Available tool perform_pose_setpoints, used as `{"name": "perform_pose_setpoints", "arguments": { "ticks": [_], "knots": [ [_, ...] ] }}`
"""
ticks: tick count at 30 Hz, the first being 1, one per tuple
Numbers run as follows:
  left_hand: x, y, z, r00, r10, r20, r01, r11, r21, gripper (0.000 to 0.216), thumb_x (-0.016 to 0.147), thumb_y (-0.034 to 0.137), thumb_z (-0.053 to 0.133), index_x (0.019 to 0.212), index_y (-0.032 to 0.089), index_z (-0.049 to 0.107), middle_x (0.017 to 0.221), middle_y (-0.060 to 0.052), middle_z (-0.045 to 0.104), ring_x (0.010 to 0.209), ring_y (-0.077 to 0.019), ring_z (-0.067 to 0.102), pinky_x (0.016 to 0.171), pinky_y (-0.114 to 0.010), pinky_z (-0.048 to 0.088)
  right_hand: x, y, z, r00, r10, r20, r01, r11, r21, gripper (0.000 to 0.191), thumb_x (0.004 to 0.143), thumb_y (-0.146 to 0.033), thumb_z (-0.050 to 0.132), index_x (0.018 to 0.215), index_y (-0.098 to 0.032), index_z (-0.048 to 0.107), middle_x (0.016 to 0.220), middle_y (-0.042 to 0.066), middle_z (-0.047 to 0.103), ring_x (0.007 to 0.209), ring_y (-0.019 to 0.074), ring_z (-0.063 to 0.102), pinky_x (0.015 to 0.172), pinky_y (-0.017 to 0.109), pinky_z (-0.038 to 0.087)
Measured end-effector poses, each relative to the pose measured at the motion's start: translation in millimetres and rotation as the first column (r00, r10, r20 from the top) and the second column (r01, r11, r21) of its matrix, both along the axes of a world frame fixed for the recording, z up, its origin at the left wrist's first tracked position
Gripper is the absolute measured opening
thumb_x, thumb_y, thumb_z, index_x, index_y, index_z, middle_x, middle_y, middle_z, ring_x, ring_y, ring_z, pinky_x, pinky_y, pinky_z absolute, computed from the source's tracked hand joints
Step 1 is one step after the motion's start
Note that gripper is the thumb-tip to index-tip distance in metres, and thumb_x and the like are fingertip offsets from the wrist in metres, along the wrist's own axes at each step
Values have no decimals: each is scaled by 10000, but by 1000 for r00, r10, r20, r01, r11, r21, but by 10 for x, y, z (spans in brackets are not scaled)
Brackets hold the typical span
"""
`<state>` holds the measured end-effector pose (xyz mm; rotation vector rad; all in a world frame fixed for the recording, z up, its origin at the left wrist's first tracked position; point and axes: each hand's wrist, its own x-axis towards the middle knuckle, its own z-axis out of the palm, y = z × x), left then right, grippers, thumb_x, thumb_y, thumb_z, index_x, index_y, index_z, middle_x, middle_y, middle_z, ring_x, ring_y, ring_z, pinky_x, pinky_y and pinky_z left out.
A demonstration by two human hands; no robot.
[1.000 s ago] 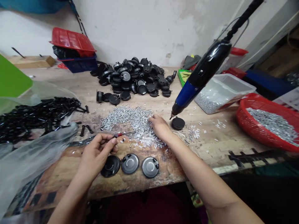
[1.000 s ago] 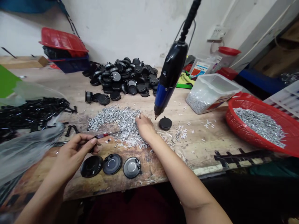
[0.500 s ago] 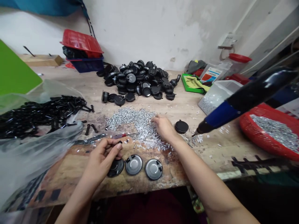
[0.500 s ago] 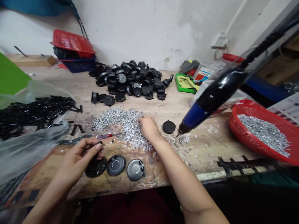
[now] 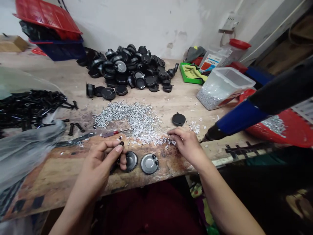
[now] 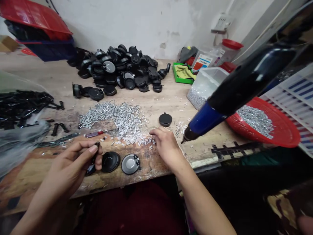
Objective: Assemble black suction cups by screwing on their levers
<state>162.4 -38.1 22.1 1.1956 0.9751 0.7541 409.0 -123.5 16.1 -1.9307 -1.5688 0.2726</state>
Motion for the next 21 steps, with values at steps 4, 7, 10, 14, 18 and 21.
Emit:
{"name": "perform_pose_setpoints", "arguments": {
  "ticks": [4, 7, 10, 14, 18, 21],
  "knots": [
    [109, -51, 2, 999, 0, 32, 3, 997, -76, 212, 750, 296, 685, 886, 191, 561, 651, 34, 600, 524, -105, 546, 498, -227, 462, -82, -43, -63, 998, 46, -32, -48, 996, -70, 220, 870, -83, 491, 939, -191, 670, 921, 41, 677, 860, 158, 619, 811, 271, 452],
    [144, -85, -4, 999, 0, 38, 3, 997, -79, 239, 743, 295, 695, 910, 188, 562, 712, 23, 614, 537, -98, 552, 496, -223, 462, -163, -27, -78, 997, 61, 41, -54, 987, -150, 207, 877, -102, 489, 925, -187, 672, 906, 50, 645, 843, 168, 597, 779, 268, 437],
    [166, -108, -17, 1000, -9, 22, 11, 997, -79, 258, 762, 299, 684, 969, 186, 580, 736, 15, 616, 546, -91, 550, 502, -216, 460, -224, -6, -91, 990, 70, 123, -44, 978, -203, 171, 882, -148, 506, 868, -187, 672, 867, 51, 615, 805, 173, 576, 725, 261, 419],
    [200, -129, -32, 999, -26, 21, 28, 997, -78, 296, 770, 294, 673, 1034, 185, 597, 762, 6, 617, 569, -99, 557, 517, -229, 469, -271, -2, -132, 985, 78, 155, -44, 977, -211, 166, 886, -192, 513, 817, -206, 663, 855, 43, 596, 811, 177, 555, 698, 260, 393],
    [212, -149, -57, 998, -62, 14, 63, 995, -72, 255, 786, 299, 655, 1008, 189, 598, 728, 12, 619, 555, -106, 562, 542, -246, 472, -282, -4, -195, 975, 62, 215, -16, 978, -209, 161, 891, -205, 508, 819, -211, 652, 858, 44, 590, 829, 186, 544, 693, 268, 380],
    [211, -161, -84, 995, -100, 8, 101, 992, -70, 234, 808, 302, 636, 1008, 190, 590, 680, 20, 611, 540, -108, 563, 569, -252, 470, -283, 25, -255, 971, 63, 233, -14, 979, -205, 145, 894, -237, 515, 836, -215, 646, 879, 46, 596, 848, 192, 541, 704, 276, 381]
  ]
}}
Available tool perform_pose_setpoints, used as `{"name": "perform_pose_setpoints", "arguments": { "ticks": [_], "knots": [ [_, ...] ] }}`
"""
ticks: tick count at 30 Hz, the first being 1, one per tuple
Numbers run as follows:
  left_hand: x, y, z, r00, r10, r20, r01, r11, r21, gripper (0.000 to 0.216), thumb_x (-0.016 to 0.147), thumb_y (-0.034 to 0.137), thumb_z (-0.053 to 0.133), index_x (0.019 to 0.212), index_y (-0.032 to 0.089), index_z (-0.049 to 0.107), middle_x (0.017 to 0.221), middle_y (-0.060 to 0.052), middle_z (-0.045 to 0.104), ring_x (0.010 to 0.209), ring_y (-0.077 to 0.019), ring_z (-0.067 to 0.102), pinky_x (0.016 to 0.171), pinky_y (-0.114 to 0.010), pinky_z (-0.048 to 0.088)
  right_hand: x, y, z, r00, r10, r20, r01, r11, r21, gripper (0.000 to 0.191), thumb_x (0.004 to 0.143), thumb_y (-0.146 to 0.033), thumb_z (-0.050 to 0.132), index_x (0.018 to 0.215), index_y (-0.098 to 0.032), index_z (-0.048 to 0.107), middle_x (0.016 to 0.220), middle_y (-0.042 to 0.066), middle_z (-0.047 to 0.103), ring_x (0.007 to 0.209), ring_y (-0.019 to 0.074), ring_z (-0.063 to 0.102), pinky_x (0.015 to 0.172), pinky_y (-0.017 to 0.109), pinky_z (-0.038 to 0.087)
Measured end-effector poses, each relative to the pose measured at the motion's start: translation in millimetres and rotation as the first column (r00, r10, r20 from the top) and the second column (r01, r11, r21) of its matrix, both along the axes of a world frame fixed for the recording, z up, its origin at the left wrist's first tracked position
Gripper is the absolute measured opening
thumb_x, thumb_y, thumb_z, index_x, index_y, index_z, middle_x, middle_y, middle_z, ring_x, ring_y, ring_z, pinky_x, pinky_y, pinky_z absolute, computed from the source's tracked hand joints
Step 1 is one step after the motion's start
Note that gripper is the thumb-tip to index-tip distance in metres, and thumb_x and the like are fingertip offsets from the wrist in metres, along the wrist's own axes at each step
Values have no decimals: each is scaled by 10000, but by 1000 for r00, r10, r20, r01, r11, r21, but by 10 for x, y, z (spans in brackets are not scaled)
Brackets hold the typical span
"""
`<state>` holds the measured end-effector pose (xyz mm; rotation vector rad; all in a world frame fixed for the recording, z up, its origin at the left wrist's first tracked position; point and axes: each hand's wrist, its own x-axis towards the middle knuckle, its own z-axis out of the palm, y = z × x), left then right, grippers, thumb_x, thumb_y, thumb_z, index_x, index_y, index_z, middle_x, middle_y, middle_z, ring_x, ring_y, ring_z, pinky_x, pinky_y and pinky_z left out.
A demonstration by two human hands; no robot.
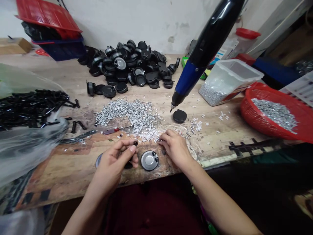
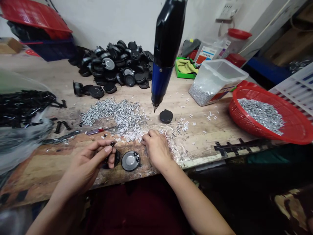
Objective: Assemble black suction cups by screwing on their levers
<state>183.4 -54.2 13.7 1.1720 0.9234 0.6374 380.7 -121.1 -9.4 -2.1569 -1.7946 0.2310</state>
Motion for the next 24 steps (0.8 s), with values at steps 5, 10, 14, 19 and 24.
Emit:
{"name": "perform_pose_setpoints", "arguments": {
  "ticks": [5, 10, 14, 19, 24],
  "knots": [
    [24, -27, -10, 1000, -20, -2, 20, 1000, -23, 243, 807, 315, 640, 1005, 187, 583, 671, 23, 610, 552, -109, 568, 563, -243, 474, -2, 69, -75, 1000, 10, 28, -10, 1000, 10, 140, 887, -222, 523, 793, -209, 626, 852, 55, 591, 869, 218, 517, 708, 299, 384],
    [65, -67, 29, 999, -3, 33, 5, 998, -65, 258, 780, 304, 663, 1000, 188, 596, 725, 7, 619, 583, -113, 572, 564, -248, 489, -65, 32, 11, 998, 10, -54, -5, 994, 105, 145, 895, -128, 449, 871, -197, 574, 965, 79, 583, 932, 222, 510, 774, 323, 420],
    [103, -91, 67, 992, 1, 128, 19, 988, -152, 249, 750, 258, 686, 974, 182, 608, 787, -19, 628, 600, -113, 563, 552, -250, 498, -219, -47, 183, 860, 119, -496, 74, 933, 352, 143, 892, -93, 452, 888, -202, 546, 928, 43, 626, 891, 162, 587, 801, 290, 462],
    [123, -115, 85, 984, 1, 175, 30, 984, -174, 241, 767, 241, 677, 985, 176, 597, 769, 1, 599, 615, -101, 561, 535, -228, 511, -413, -51, 252, 511, 188, -838, 194, 925, 326, 47, 829, -173, 618, 828, -219, 607, 804, -13, 641, 731, 122, 617, 663, 235, 492],
    [122, -201, 125, 998, 56, 36, -58, 997, 47, 261, 763, 254, 690, 988, 160, 596, 801, 1, 633, 630, -97, 609, 590, -226, 543, -485, -36, 191, 479, 238, -845, 212, 903, 374, 64, 821, -166, 637, 831, -220, 672, 817, -6, 660, 789, 124, 618, 736, 246, 480]
  ]
}}
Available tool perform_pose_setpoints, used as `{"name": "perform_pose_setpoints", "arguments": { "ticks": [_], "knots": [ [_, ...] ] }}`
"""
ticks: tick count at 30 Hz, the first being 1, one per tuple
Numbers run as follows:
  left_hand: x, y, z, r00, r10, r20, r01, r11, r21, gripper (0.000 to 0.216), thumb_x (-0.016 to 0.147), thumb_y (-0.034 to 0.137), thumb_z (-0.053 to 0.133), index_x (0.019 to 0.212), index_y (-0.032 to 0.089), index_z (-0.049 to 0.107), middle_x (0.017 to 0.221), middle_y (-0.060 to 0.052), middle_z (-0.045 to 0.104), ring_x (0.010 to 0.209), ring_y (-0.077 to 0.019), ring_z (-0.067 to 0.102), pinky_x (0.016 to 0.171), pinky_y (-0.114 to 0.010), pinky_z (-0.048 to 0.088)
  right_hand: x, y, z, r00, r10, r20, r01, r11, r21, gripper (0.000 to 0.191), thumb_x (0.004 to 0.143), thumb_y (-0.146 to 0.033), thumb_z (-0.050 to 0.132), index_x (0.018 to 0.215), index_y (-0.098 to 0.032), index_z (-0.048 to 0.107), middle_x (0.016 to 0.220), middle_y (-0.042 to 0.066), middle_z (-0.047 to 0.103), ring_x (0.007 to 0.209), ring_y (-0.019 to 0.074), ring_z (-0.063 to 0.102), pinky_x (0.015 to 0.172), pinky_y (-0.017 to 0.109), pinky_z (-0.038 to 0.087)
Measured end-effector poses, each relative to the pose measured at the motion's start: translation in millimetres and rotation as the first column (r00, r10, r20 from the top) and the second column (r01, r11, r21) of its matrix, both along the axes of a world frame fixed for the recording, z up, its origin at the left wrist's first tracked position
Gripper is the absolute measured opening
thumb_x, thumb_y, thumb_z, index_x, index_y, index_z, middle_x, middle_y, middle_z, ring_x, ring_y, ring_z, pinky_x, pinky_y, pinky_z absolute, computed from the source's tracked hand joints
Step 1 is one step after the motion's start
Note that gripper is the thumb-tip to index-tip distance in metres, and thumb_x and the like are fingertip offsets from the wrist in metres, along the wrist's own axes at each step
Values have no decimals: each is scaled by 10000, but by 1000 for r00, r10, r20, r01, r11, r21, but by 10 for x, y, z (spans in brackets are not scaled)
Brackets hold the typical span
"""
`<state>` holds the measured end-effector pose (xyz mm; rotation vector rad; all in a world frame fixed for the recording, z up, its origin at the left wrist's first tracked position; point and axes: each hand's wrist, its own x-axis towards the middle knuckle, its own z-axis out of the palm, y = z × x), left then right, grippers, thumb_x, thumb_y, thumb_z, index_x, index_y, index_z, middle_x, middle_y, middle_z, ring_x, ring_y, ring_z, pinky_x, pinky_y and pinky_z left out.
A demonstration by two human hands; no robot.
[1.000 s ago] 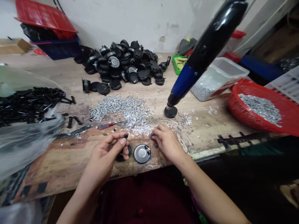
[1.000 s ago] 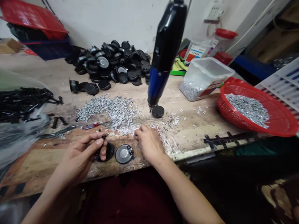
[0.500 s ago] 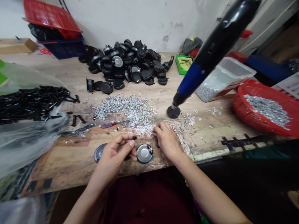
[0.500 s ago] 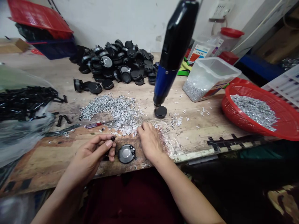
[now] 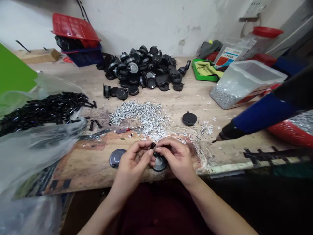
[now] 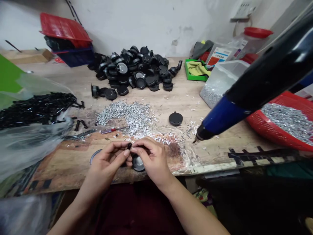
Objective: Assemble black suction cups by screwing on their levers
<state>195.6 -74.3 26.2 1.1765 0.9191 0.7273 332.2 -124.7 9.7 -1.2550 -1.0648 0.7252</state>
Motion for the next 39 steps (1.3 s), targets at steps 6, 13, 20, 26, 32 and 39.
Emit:
{"name": "perform_pose_setpoints", "arguments": {
  "ticks": [6, 13, 20, 26, 32, 39],
  "knots": [
    [-20, -30, 40, 998, 9, 54, -11, 999, 33, 188, 813, 226, 650, 982, 161, 597, 736, 10, 648, 628, -86, 611, 600, -198, 539, 16, -11, -11, 994, -5, -114, 4, 1000, -10, 111, 823, -144, 630, 845, -237, 687, 817, -20, 662, 765, 101, 620, 710, 215, 490],
    [-80, 28, 93, 936, -135, 326, 239, 922, -306, 179, 813, 186, 650, 962, 163, 552, 726, 8, 635, 497, -58, 528, 431, -179, 484, 23, -38, -6, 967, 17, -254, -5, 999, 45, 168, 713, -111, 745, 783, -256, 696, 747, -56, 686, 711, 66, 642, 681, 150, 519],
    [-79, 11, 102, 935, -225, 274, 299, 915, -269, 185, 815, 207, 654, 965, 151, 561, 711, 2, 656, 507, -78, 577, 440, -191, 509, 12, -111, 24, 946, 48, -319, -12, 993, 115, 337, 727, -72, 722, 975, -297, 679, 791, -55, 729, 678, 81, 693, 660, 164, 582],
    [-44, -91, 91, 985, -79, -155, 130, 929, 347, 143, 835, 200, 622, 974, 174, 598, 802, -17, 708, 659, -130, 682, 631, -252, 580, -8, -219, 151, 946, -41, -323, 36, 999, -22, 355, 745, -101, 720, 1045, -280, 659, 845, -23, 757, 803, 105, 712, 758, 176, 574],
    [-18, -218, -4, 945, 202, -256, 143, 449, 882, 242, 829, 89, 603, 1052, 184, 597, 955, -28, 714, 888, -119, 679, 832, -202, 536, -10, -267, 200, 920, -65, -387, 45, 997, -61, 329, 727, -128, 745, 982, -271, 594, 800, -44, 751, 792, 93, 703, 760, 173, 549],
    [-33, -134, 8, 935, 143, -323, 252, 372, 893, 278, 844, 67, 577, 1105, 158, 598, 997, -57, 704, 924, -123, 657, 858, -211, 509, 29, -220, 183, 960, -51, -275, 17, 992, -126, 346, 749, -180, 723, 1057, -254, 583, 803, -16, 748, 816, 147, 710, 771, 251, 559]
  ]
}}
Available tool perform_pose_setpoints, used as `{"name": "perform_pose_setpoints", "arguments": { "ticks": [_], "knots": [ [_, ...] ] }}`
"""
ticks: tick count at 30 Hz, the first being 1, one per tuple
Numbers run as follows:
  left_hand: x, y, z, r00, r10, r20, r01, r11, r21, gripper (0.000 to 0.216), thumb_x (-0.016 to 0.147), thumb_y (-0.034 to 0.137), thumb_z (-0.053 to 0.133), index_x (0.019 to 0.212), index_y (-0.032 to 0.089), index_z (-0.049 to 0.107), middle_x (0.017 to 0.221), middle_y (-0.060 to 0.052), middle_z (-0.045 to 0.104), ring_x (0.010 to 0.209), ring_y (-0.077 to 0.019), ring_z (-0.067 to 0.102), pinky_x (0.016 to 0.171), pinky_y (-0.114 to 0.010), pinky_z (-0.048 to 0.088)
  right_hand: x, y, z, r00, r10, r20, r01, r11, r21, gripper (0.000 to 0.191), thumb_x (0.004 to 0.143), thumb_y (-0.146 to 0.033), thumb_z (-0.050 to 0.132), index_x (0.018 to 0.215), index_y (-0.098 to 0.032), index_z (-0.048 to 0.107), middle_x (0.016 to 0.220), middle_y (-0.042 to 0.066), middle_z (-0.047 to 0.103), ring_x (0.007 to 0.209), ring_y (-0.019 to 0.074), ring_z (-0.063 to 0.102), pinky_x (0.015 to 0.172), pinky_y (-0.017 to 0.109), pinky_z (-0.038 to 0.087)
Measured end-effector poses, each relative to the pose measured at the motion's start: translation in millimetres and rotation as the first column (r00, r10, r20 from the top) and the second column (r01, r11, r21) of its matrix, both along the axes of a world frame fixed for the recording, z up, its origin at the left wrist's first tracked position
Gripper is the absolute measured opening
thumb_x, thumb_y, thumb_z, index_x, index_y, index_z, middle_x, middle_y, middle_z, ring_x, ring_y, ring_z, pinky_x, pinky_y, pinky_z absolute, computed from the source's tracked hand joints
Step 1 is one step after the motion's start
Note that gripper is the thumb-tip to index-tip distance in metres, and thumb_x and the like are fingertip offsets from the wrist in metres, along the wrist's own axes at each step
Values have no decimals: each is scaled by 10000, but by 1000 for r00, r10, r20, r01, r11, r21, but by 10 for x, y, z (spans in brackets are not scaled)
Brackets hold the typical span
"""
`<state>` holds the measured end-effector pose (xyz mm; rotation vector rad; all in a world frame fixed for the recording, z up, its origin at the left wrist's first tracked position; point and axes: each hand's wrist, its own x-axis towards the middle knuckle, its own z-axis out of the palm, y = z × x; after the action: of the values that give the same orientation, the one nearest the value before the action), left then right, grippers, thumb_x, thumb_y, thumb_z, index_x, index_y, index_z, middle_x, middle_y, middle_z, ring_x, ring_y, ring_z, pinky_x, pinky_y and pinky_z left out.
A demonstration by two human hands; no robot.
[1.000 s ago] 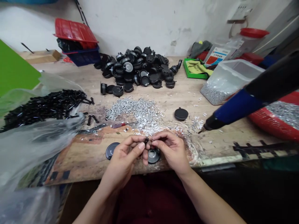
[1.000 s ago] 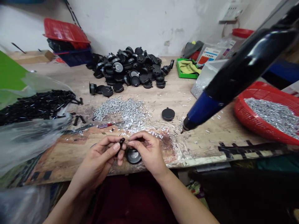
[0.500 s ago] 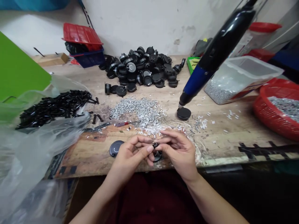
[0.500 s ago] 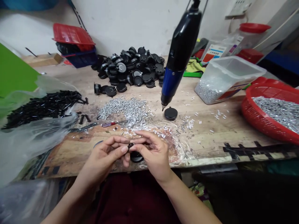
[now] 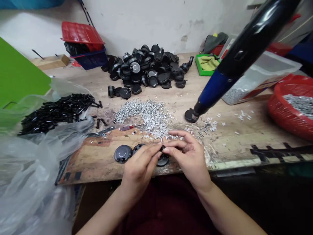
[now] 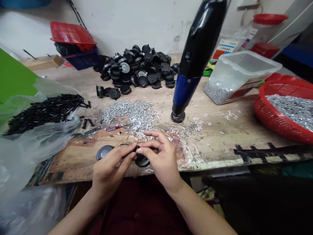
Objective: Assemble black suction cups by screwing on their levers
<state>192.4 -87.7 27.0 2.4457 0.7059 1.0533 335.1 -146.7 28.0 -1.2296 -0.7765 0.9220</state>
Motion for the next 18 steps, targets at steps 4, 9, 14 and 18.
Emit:
{"name": "perform_pose_setpoints", "arguments": {
  "ticks": [4, 9, 14, 18],
  "knots": [
    [-64, 97, 26, 997, -9, -80, 7, 999, -35, 223, 854, 97, 565, 1058, 167, 623, 952, -51, 706, 896, -140, 651, 834, -240, 502, 70, 15, 25, 909, 60, 412, -57, 998, -19, 276, 858, -162, 572, 1115, -254, 609, 962, 19, 729, 896, 176, 694, 824, 320, 547],
    [-104, 165, -69, 980, -63, -189, -5, 940, -342, 147, 868, 205, 560, 988, 194, 642, 924, -46, 701, 883, -168, 647, 806, -278, 498, 222, -40, -100, 676, 83, 732, -94, 995, -27, 277, 867, -97, 511, 1063, -231, 652, 1022, 55, 687, 983, 213, 627, 902, 394, 492],
    [6, 120, -219, 948, -138, -285, 2, 902, -431, 143, 880, 207, 525, 963, 194, 641, 908, -51, 692, 847, -177, 646, 786, -300, 495, 250, -98, -354, 692, 269, 671, -221, 962, -157, 375, 806, -51, 588, 1136, -223, 639, 1063, 72, 628, 1004, 200, 605, 907, 367, 494],
    [73, 90, -269, 928, -143, -344, -6, 918, -397, 157, 890, 198, 503, 989, 192, 625, 930, -57, 675, 855, -178, 638, 789, -298, 490, 228, -85, -481, 767, 212, 606, -170, 977, -128, 305, 798, -62, 616, 1068, -192, 674, 941, 55, 647, 894, 174, 628, 832, 321, 517]
  ]
}}
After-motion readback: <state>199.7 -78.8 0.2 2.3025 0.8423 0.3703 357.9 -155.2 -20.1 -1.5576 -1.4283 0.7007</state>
